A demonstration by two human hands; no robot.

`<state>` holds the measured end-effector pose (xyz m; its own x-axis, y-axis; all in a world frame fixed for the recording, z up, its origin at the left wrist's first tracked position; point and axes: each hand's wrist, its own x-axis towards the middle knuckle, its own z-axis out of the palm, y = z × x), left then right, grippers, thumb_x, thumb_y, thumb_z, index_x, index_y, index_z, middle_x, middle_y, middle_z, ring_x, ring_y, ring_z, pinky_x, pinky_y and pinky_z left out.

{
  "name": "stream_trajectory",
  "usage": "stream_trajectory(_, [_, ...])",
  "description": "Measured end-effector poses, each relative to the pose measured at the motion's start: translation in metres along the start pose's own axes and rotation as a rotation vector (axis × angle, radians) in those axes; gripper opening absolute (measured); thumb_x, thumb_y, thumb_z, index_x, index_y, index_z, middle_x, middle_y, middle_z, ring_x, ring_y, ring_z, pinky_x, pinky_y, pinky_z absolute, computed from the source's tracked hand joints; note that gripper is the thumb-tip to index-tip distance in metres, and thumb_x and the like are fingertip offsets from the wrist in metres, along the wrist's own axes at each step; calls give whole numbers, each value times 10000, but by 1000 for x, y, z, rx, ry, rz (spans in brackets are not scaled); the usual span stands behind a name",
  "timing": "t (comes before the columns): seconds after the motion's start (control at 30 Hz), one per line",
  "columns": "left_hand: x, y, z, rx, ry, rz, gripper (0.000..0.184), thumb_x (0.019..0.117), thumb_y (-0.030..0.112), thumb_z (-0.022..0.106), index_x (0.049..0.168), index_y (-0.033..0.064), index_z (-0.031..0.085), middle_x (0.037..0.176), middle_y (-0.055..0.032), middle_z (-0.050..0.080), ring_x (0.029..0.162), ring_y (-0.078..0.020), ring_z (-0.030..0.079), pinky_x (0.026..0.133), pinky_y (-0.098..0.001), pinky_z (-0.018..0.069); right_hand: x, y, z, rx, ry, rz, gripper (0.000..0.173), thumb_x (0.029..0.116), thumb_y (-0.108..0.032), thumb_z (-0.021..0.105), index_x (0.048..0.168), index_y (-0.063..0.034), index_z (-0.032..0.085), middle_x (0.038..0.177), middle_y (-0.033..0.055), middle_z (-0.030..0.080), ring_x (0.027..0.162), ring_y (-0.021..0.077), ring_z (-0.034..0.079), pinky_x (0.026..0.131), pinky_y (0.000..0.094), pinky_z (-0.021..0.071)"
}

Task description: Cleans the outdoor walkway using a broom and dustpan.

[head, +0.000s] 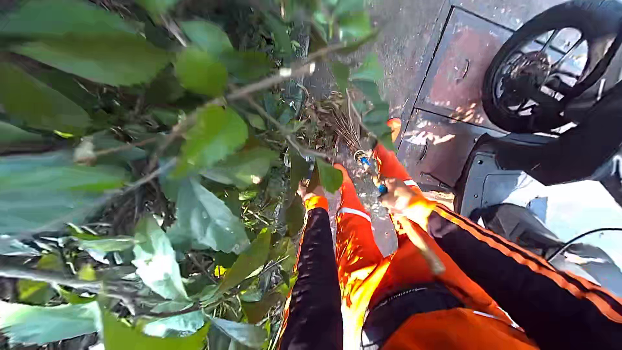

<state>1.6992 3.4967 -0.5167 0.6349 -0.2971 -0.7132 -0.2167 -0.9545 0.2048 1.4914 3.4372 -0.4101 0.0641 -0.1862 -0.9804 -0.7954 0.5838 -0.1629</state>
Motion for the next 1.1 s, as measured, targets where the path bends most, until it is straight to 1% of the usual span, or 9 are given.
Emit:
stream_trajectory(0.13, [-4, -29, 0, -19, 93, 58, 540, 873, 237, 827, 1336, 40, 630, 1292, -208, 670, 1204, -325, 646, 1059, -489, 502, -79, 41, -46, -96, 134, -186, 393, 916, -64, 698, 1307, -38, 662, 1122, 203, 706, 997, 318, 685, 887, 557, 546])
stream_trajectory(0.2, [-15, -30, -7, -50, 83, 17, 507, 907, 218, 802, 1342, 32, 621, 1285, -215, 674, 1210, -333, 646, 1071, -496, 486, -88, 35, -76, -94, 199, -168, 569, 945, -53, 682, 1494, -89, 538, 1117, 227, 697, 886, 334, 680, 796, 575, 551])
stream_trajectory(0.27, [-19, -41, -1, -61, 113, 6, 514, 910, 218, 798, 1349, 23, 617, 1247, -212, 693, 1175, -321, 663, 1054, -481, 497, -54, 8, -94, -169, 307, -151, 519, 940, -58, 688, 1443, -70, 565, 1085, 262, 688, 870, 405, 678, 757, 634, 539])
stream_trajectory(0.37, [-16, -56, 12, -56, 219, 25, 512, 887, 216, 816, 1328, 26, 640, 1231, -213, 704, 1165, -338, 673, 1042, -490, 502, 36, -44, -109, -443, 81, -102, 491, 988, -118, 639, 1448, -9, 507, 1337, 284, 603, 1250, 450, 588, 1031, 638, 460])
stream_trajectory(0.47, [-11, -54, 11, -80, 199, -41, 518, 900, 231, 812, 1349, 50, 626, 1264, -201, 690, 1190, -328, 659, 1052, -488, 499, 81, -29, -46, -542, 59, -269, 462, 907, -112, 740, 1317, 54, 605, 1242, 310, 640, 1183, 483, 613, 994, 664, 469])
stream_trajectory(0.7, [6, -103, 15, -70, 230, 26, 526, 879, 219, 803, 1295, -49, 625, 1230, -259, 680, 1157, -335, 665, 1031, -451, 513, -64, 8, -51, -579, -325, -237, 562, 929, -20, 648, 1471, -36, 500, 1221, 244, 654, 1132, 402, 637, 950, 594, 497])
stream_trajectory(0.83, [11, -139, 12, -109, 267, -63, 501, 829, 297, 857, 1221, 33, 694, 1163, -196, 726, 1096, -294, 708, 991, -467, 556, -122, 5, -106, -481, -87, -180, 613, 949, -48, 680, 1520, -205, 522, 1009, 167, 707, 812, 308, 676, 734, 541, 550])
stream_trajectory(1.0, [-9, -117, -8, -9, 207, -226, 627, 889, 329, 821, 1390, 31, 591, 1362, -221, 631, 1319, -328, 573, 1130, -482, 431, 21, -22, -76, -508, 176, -190, 588, 945, -94, 652, 1508, -67, 482, 1191, 305, 667, 1107, 485, 653, 922, 675, 500])
stream_trajectory(1.1, [1, -114, -7, -5, 200, -261, 673, 895, 380, 808, 1400, 2, 573, 1358, -247, 624, 1311, -360, 574, 1118, -507, 441, 70, 8, 22, -404, 203, -279, 354, 1053, -95, 528, 1378, 38, 574, 1247, 269, 657, 1185, 374, 631, 1043, 498, 482])
